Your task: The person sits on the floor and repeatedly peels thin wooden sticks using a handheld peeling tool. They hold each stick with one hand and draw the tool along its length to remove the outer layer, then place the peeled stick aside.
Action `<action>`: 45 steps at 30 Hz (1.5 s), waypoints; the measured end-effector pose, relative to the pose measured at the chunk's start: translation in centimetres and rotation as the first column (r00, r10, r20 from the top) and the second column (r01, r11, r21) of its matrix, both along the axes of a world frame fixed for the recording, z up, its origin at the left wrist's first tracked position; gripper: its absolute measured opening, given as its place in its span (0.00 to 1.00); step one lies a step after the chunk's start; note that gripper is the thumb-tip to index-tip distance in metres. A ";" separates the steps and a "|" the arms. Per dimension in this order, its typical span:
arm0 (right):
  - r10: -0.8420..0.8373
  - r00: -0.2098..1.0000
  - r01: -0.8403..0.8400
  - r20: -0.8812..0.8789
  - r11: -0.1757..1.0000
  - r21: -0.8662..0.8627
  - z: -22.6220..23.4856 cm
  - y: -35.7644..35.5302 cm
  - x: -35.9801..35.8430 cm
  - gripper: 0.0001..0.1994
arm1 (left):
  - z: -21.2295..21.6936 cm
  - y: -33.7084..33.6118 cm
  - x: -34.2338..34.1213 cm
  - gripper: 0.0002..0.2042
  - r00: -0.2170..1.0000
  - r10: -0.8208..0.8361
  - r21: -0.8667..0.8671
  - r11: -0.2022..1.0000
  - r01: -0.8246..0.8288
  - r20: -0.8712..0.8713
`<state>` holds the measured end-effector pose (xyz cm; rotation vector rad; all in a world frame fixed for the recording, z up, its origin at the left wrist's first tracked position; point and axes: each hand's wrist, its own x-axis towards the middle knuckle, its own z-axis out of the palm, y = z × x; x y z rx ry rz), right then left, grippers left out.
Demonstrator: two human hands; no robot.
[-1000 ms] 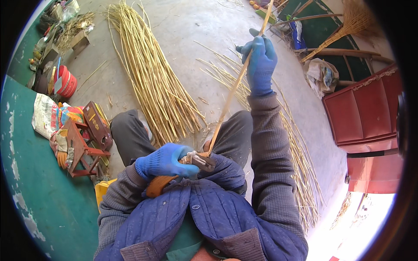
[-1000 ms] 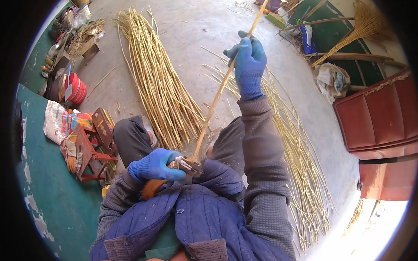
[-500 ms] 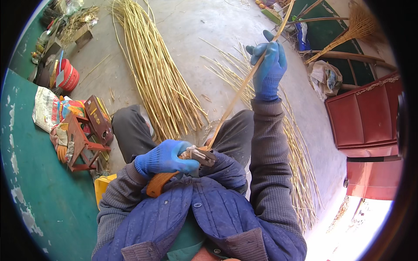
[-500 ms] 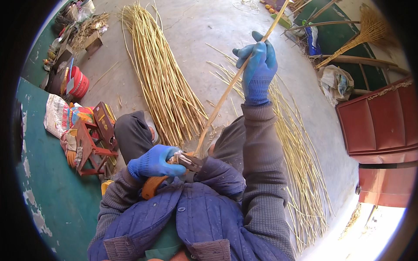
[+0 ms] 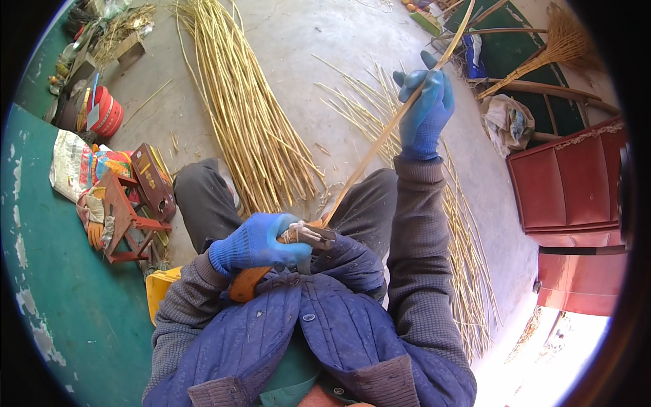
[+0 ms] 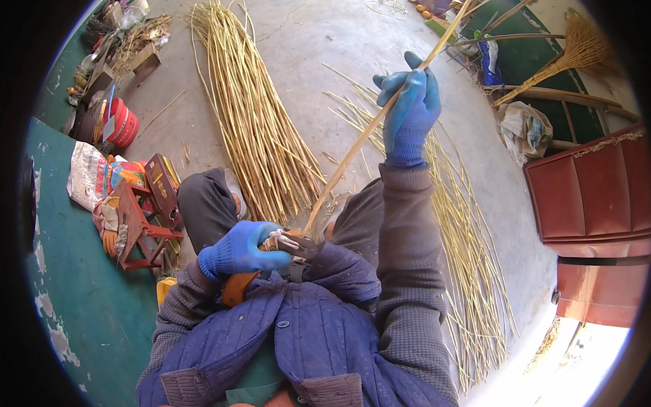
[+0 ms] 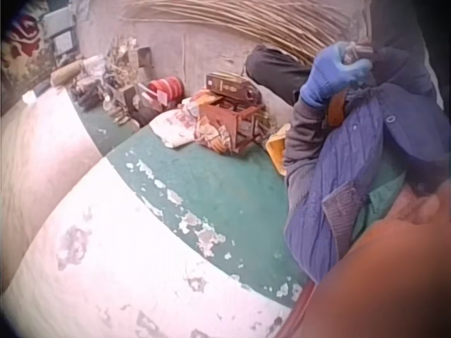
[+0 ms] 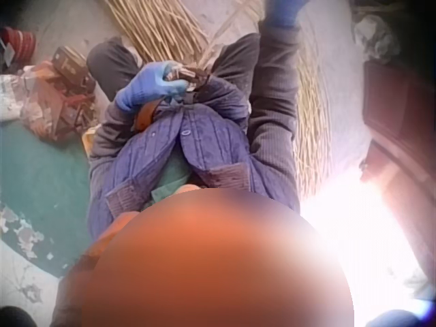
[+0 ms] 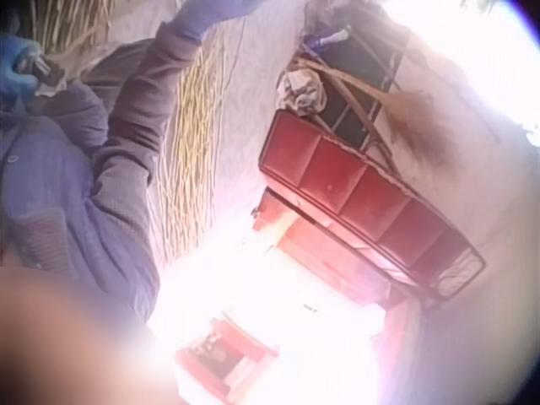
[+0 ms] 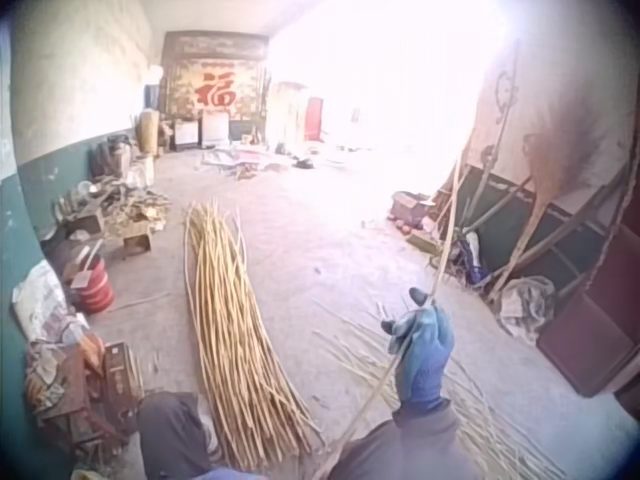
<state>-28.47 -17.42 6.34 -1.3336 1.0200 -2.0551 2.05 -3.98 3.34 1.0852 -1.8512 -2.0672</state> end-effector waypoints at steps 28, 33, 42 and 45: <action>-0.007 0.988 -0.020 0.156 0.986 0.168 -1.8 4.4 4.6 0.25 | -0.6 -1.9 -1.2 0.23 0.991 -0.127 -0.336 0.932 0.137 0.052; 0.047 0.987 -0.075 0.154 0.980 0.185 0.1 4.3 3.3 0.25 | -1.5 -0.5 -2.7 0.22 0.996 -0.084 -0.494 0.865 0.091 0.037; 0.020 0.985 -0.044 0.170 0.989 0.142 0.2 3.8 3.9 0.24 | -1.3 0.2 -2.1 0.21 0.999 -0.009 -0.514 0.858 -0.009 -0.033; 0.064 0.929 -0.097 0.364 0.993 0.073 -0.1 5.0 6.1 0.24 | 0.4 -1.3 -2.6 0.21 0.992 -0.120 -0.512 0.850 0.127 0.047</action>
